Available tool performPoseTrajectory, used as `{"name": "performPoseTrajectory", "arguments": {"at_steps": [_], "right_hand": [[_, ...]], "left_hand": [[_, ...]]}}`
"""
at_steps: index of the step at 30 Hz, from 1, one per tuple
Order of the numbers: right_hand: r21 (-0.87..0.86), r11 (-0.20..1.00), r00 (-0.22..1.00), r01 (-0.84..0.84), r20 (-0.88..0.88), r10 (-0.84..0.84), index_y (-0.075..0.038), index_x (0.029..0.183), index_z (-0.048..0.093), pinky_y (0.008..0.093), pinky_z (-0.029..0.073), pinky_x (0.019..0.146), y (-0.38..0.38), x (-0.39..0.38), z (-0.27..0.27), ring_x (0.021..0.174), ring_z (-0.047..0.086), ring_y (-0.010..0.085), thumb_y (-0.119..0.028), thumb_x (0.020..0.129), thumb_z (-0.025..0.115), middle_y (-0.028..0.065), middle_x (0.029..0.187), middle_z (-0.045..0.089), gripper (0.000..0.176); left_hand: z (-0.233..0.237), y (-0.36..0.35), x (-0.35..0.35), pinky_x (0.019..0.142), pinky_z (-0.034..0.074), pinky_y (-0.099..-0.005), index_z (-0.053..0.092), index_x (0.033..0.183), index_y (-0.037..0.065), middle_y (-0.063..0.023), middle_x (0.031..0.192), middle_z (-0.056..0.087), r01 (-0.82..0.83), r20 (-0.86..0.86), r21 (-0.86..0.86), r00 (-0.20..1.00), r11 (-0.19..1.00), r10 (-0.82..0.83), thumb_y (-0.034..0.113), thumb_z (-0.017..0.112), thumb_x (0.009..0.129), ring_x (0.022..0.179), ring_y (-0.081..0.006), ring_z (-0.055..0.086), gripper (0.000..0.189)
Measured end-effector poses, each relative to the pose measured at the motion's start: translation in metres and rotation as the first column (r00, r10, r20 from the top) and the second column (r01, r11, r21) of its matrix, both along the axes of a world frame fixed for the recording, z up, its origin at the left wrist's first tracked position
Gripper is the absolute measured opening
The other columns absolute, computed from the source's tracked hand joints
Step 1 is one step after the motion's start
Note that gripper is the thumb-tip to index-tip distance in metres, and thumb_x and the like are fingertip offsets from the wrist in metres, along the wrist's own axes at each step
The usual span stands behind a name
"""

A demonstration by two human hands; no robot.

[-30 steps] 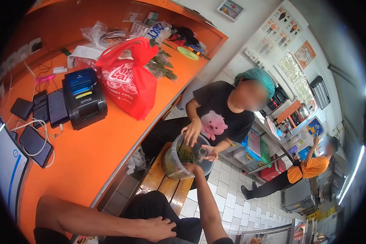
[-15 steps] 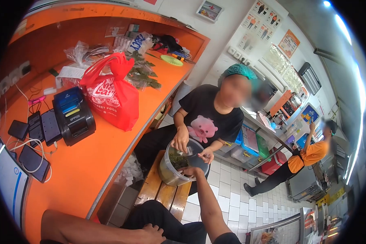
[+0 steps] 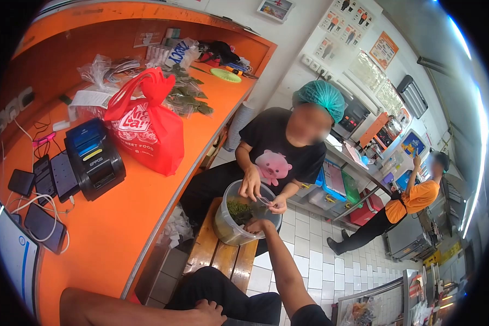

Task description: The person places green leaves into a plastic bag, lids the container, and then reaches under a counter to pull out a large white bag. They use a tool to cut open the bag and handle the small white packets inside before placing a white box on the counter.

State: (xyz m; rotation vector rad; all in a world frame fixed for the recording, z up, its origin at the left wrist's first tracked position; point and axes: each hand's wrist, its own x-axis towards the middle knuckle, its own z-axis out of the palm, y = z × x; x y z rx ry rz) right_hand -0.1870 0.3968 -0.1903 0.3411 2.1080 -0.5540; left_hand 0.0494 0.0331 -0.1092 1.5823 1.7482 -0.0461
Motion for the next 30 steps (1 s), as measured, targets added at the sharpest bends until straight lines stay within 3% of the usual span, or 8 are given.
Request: {"name": "performPoseTrajectory", "arguments": {"at_steps": [12, 13, 15, 17, 18, 24, 28, 30], "right_hand": [[0.117, 0.974, 0.965, -0.193, -0.157, 0.21, -0.005, 0.104, 0.072, 0.0358, 0.055, 0.077, 0.001, 0.001, -0.017, 0.087, 0.069, 0.0227, -0.029, 0.079, 0.06, 0.0147, 0.097, 0.071, 0.036], [0.191, 0.883, 0.873, -0.428, -0.165, 0.459, -0.007, 0.103, 0.072, 0.037, 0.054, 0.078, 0.018, -0.005, -0.048, 0.09, 0.069, 0.0236, -0.028, 0.08, 0.06, 0.0153, 0.097, 0.071, 0.034], [0.271, 0.708, 0.694, -0.652, -0.163, 0.701, -0.008, 0.103, 0.073, 0.0381, 0.054, 0.079, 0.012, -0.019, -0.04, 0.092, 0.069, 0.0244, -0.027, 0.08, 0.059, 0.0159, 0.098, 0.072, 0.033], [0.223, 0.921, 0.87, -0.319, -0.317, 0.377, -0.013, 0.103, 0.074, 0.037, 0.053, 0.083, -0.022, 0.008, 0.011, 0.095, 0.069, 0.0258, -0.031, 0.082, 0.058, 0.0119, 0.102, 0.073, 0.032], [0.157, 0.952, 0.933, -0.262, -0.211, 0.291, -0.019, 0.116, 0.07, 0.0383, 0.049, 0.094, -0.023, 0.007, 0.013, 0.109, 0.064, 0.0275, -0.039, 0.083, 0.058, 0.008, 0.117, 0.069, 0.041], [0.24, 0.915, 0.932, -0.323, -0.084, 0.351, -0.027, 0.14, 0.052, 0.0426, 0.038, 0.108, -0.042, 0.021, 0.042, 0.131, 0.048, 0.0285, -0.047, 0.086, 0.056, 0.0041, 0.142, 0.053, 0.057], [0.329, 0.832, 0.846, -0.447, -0.148, 0.513, -0.026, 0.137, 0.056, 0.041, 0.038, 0.109, -0.031, 0.015, 0.021, 0.13, 0.05, 0.0286, -0.047, 0.086, 0.055, 0.0035, 0.14, 0.055, 0.055], [0.222, 0.913, 0.921, -0.342, -0.112, 0.372, -0.024, 0.132, 0.06, 0.0392, 0.039, 0.108, -0.029, 0.013, 0.021, 0.129, 0.051, 0.0287, -0.044, 0.085, 0.055, 0.0035, 0.14, 0.055, 0.051]], "left_hand": [[-0.011, 0.004, 0.006, 0.105, 0.035, -0.0536, 0.047, 0.138, 0.005, -0.0238, 0.142, 0.042, 0.033, -0.082, -0.028, 0.996, 0.999, -0.036, 0.024, 0.056, 0.091, 0.129, -0.0407, 0.041, 0.051], [-0.013, 0.005, 0.009, 0.105, 0.035, -0.0536, 0.047, 0.138, 0.005, -0.0238, 0.142, 0.042, 0.028, -0.086, -0.027, 0.996, 0.999, -0.03, 0.024, 0.056, 0.091, 0.129, -0.0407, 0.041, 0.051], [-0.023, 0.006, 0.012, 0.104, 0.035, -0.0538, 0.047, 0.139, 0.004, -0.0241, 0.141, 0.043, 0.064, -0.067, -0.016, 0.996, 0.998, -0.065, 0.023, 0.055, 0.091, 0.128, -0.0408, 0.042, 0.051], [-0.031, 0.001, 0.012, 0.104, 0.036, -0.054, 0.046, 0.139, 0.003, -0.0246, 0.14, 0.044, 0.056, -0.023, 0.014, 0.998, 0.998, -0.055, 0.023, 0.055, 0.091, 0.128, -0.0408, 0.043, 0.053], [-0.026, 0.001, 0.012, 0.104, 0.035, -0.0543, 0.046, 0.14, 0.004, -0.0246, 0.14, 0.044, 0.067, -0.035, -0.008, 0.997, 0.998, -0.067, 0.024, 0.056, 0.091, 0.128, -0.0404, 0.043, 0.054], [-0.019, 0.007, 0.019, 0.103, 0.036, -0.0552, 0.047, 0.139, 0.004, -0.0235, 0.141, 0.044, 0.083, -0.031, -0.083, 0.996, 0.993, -0.086, 0.026, 0.059, 0.089, 0.128, -0.0398, 0.043, 0.056], [-0.021, 0.008, 0.022, 0.1, 0.037, -0.0551, 0.046, 0.14, 0.005, -0.0226, 0.141, 0.044, 0.09, -0.066, -0.111, 0.993, 0.99, -0.098, 0.027, 0.06, 0.089, 0.127, -0.0401, 0.044, 0.057], [-0.02, 0.006, 0.02, 0.1, 0.037, -0.055, 0.046, 0.14, 0.005, -0.0227, 0.141, 0.044, 0.099, -0.069, -0.109, 0.992, 0.989, -0.107, 0.027, 0.06, 0.089, 0.127, -0.04, 0.044, 0.058]]}}
